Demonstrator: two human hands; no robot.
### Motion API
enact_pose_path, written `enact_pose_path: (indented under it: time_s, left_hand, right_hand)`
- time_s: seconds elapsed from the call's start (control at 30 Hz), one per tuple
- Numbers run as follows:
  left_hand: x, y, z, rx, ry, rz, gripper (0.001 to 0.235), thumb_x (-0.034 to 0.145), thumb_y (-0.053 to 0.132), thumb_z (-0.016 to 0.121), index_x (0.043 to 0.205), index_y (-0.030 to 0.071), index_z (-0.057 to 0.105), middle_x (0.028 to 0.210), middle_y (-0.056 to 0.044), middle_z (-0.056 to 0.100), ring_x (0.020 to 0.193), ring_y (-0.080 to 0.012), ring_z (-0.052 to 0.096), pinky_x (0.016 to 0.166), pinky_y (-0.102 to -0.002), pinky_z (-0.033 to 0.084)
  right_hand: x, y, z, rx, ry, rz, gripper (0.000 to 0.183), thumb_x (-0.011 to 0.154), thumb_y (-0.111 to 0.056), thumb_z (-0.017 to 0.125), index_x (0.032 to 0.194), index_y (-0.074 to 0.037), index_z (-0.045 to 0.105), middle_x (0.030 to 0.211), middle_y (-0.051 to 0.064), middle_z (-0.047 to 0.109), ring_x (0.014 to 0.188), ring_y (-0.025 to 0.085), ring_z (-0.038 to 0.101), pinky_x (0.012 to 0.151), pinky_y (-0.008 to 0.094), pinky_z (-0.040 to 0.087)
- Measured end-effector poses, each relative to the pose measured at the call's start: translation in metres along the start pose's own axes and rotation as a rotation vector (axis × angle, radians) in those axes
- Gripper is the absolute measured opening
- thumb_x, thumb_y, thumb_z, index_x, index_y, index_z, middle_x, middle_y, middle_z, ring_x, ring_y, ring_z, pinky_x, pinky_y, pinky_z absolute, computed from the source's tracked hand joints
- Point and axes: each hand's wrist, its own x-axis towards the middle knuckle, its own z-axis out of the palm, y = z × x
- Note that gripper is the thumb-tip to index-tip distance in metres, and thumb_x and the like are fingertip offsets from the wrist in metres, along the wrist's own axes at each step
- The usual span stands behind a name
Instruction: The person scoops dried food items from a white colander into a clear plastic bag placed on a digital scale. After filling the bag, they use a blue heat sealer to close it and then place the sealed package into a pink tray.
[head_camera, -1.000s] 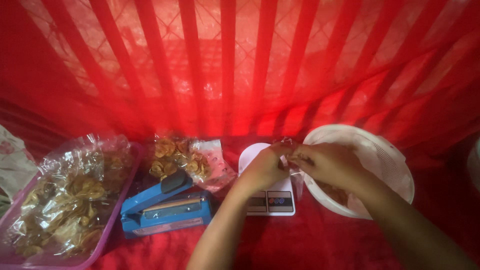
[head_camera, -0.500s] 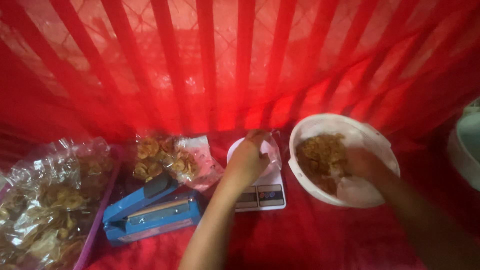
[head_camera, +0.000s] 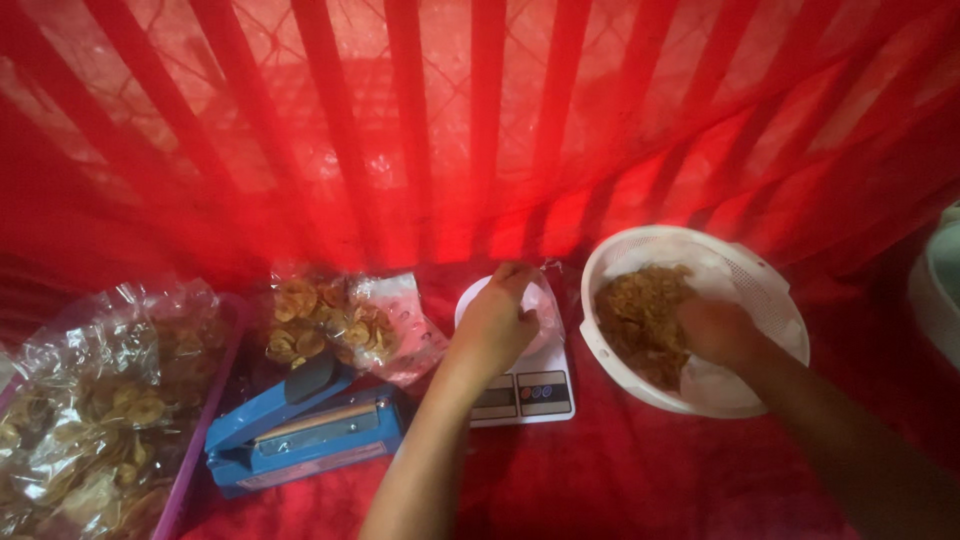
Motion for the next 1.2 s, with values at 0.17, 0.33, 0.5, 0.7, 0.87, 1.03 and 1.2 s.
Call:
enact_pose_path:
  time_s: [0.17,0.33,0.5,0.7,0.87,1.03,1.2]
  left_hand:
    - [-0.002,0.0,0.002,0.013,-0.014,-0.024,0.047,0.077,0.0,0.061,0.124,0.004,0.064,0.128,-0.017,0.063,0.111,-0.0388,0.064,0.089,-0.043,0.053]
    - [-0.003,0.0,0.0,0.005,-0.012,0.037,0.047,0.078,0.001,0.062,0.125,0.002,0.062,0.13,-0.019,0.061,0.113,-0.0403,0.062,0.092,-0.044,0.052]
    - [-0.005,0.003,0.003,0.005,-0.04,-0.005,0.045,0.079,0.001,0.061,0.123,0.002,0.064,0.13,-0.018,0.062,0.115,-0.0395,0.062,0.093,-0.044,0.052]
    - [-0.005,0.005,0.003,0.011,-0.039,0.045,0.047,0.078,0.0,0.062,0.125,0.0,0.062,0.135,-0.02,0.059,0.119,-0.0399,0.061,0.097,-0.044,0.05]
    - [-0.007,0.005,0.002,-0.032,-0.058,-0.006,0.045,0.078,-0.002,0.061,0.123,0.0,0.064,0.135,-0.019,0.06,0.119,-0.0394,0.061,0.097,-0.044,0.05]
    - [-0.005,0.003,0.005,-0.001,-0.051,0.025,0.051,0.075,-0.004,0.06,0.126,-0.001,0.062,0.136,-0.021,0.059,0.12,-0.0404,0.06,0.098,-0.044,0.05]
    - [-0.003,0.003,0.005,-0.015,-0.096,0.004,0.049,0.075,-0.004,0.061,0.123,-0.001,0.062,0.138,-0.021,0.058,0.12,-0.0407,0.06,0.097,-0.045,0.05]
  right_hand:
    - [0.001,-0.002,0.015,-0.059,-0.08,-0.016,0.026,0.088,-0.037,0.066,0.107,-0.021,0.073,0.096,0.007,0.076,0.087,0.023,0.072,0.079,0.041,0.054]
    - [0.0,0.013,-0.002,0.049,0.044,0.013,0.025,0.087,-0.035,0.068,0.107,-0.021,0.073,0.098,0.007,0.076,0.09,0.024,0.072,0.082,0.041,0.054]
    - [0.01,0.0,0.001,-0.012,0.024,-0.003,0.025,0.087,-0.033,0.069,0.108,-0.02,0.074,0.1,0.008,0.075,0.092,0.024,0.072,0.084,0.041,0.054]
    - [0.014,-0.008,0.009,-0.078,-0.022,-0.011,0.025,0.086,-0.031,0.07,0.108,-0.019,0.074,0.103,0.009,0.075,0.096,0.025,0.072,0.087,0.041,0.054]
    - [0.009,0.011,0.004,-0.035,-0.017,-0.019,0.025,0.085,-0.03,0.071,0.108,-0.019,0.074,0.105,0.009,0.075,0.098,0.025,0.072,0.089,0.041,0.055]
    - [0.009,0.011,0.025,-0.11,-0.091,-0.045,0.026,0.085,-0.028,0.072,0.108,-0.018,0.074,0.108,0.01,0.075,0.101,0.026,0.072,0.091,0.042,0.055]
    - [0.016,0.012,0.028,-0.164,-0.1,-0.08,0.026,0.084,-0.026,0.073,0.109,-0.017,0.074,0.11,0.011,0.075,0.103,0.026,0.072,0.093,0.042,0.055]
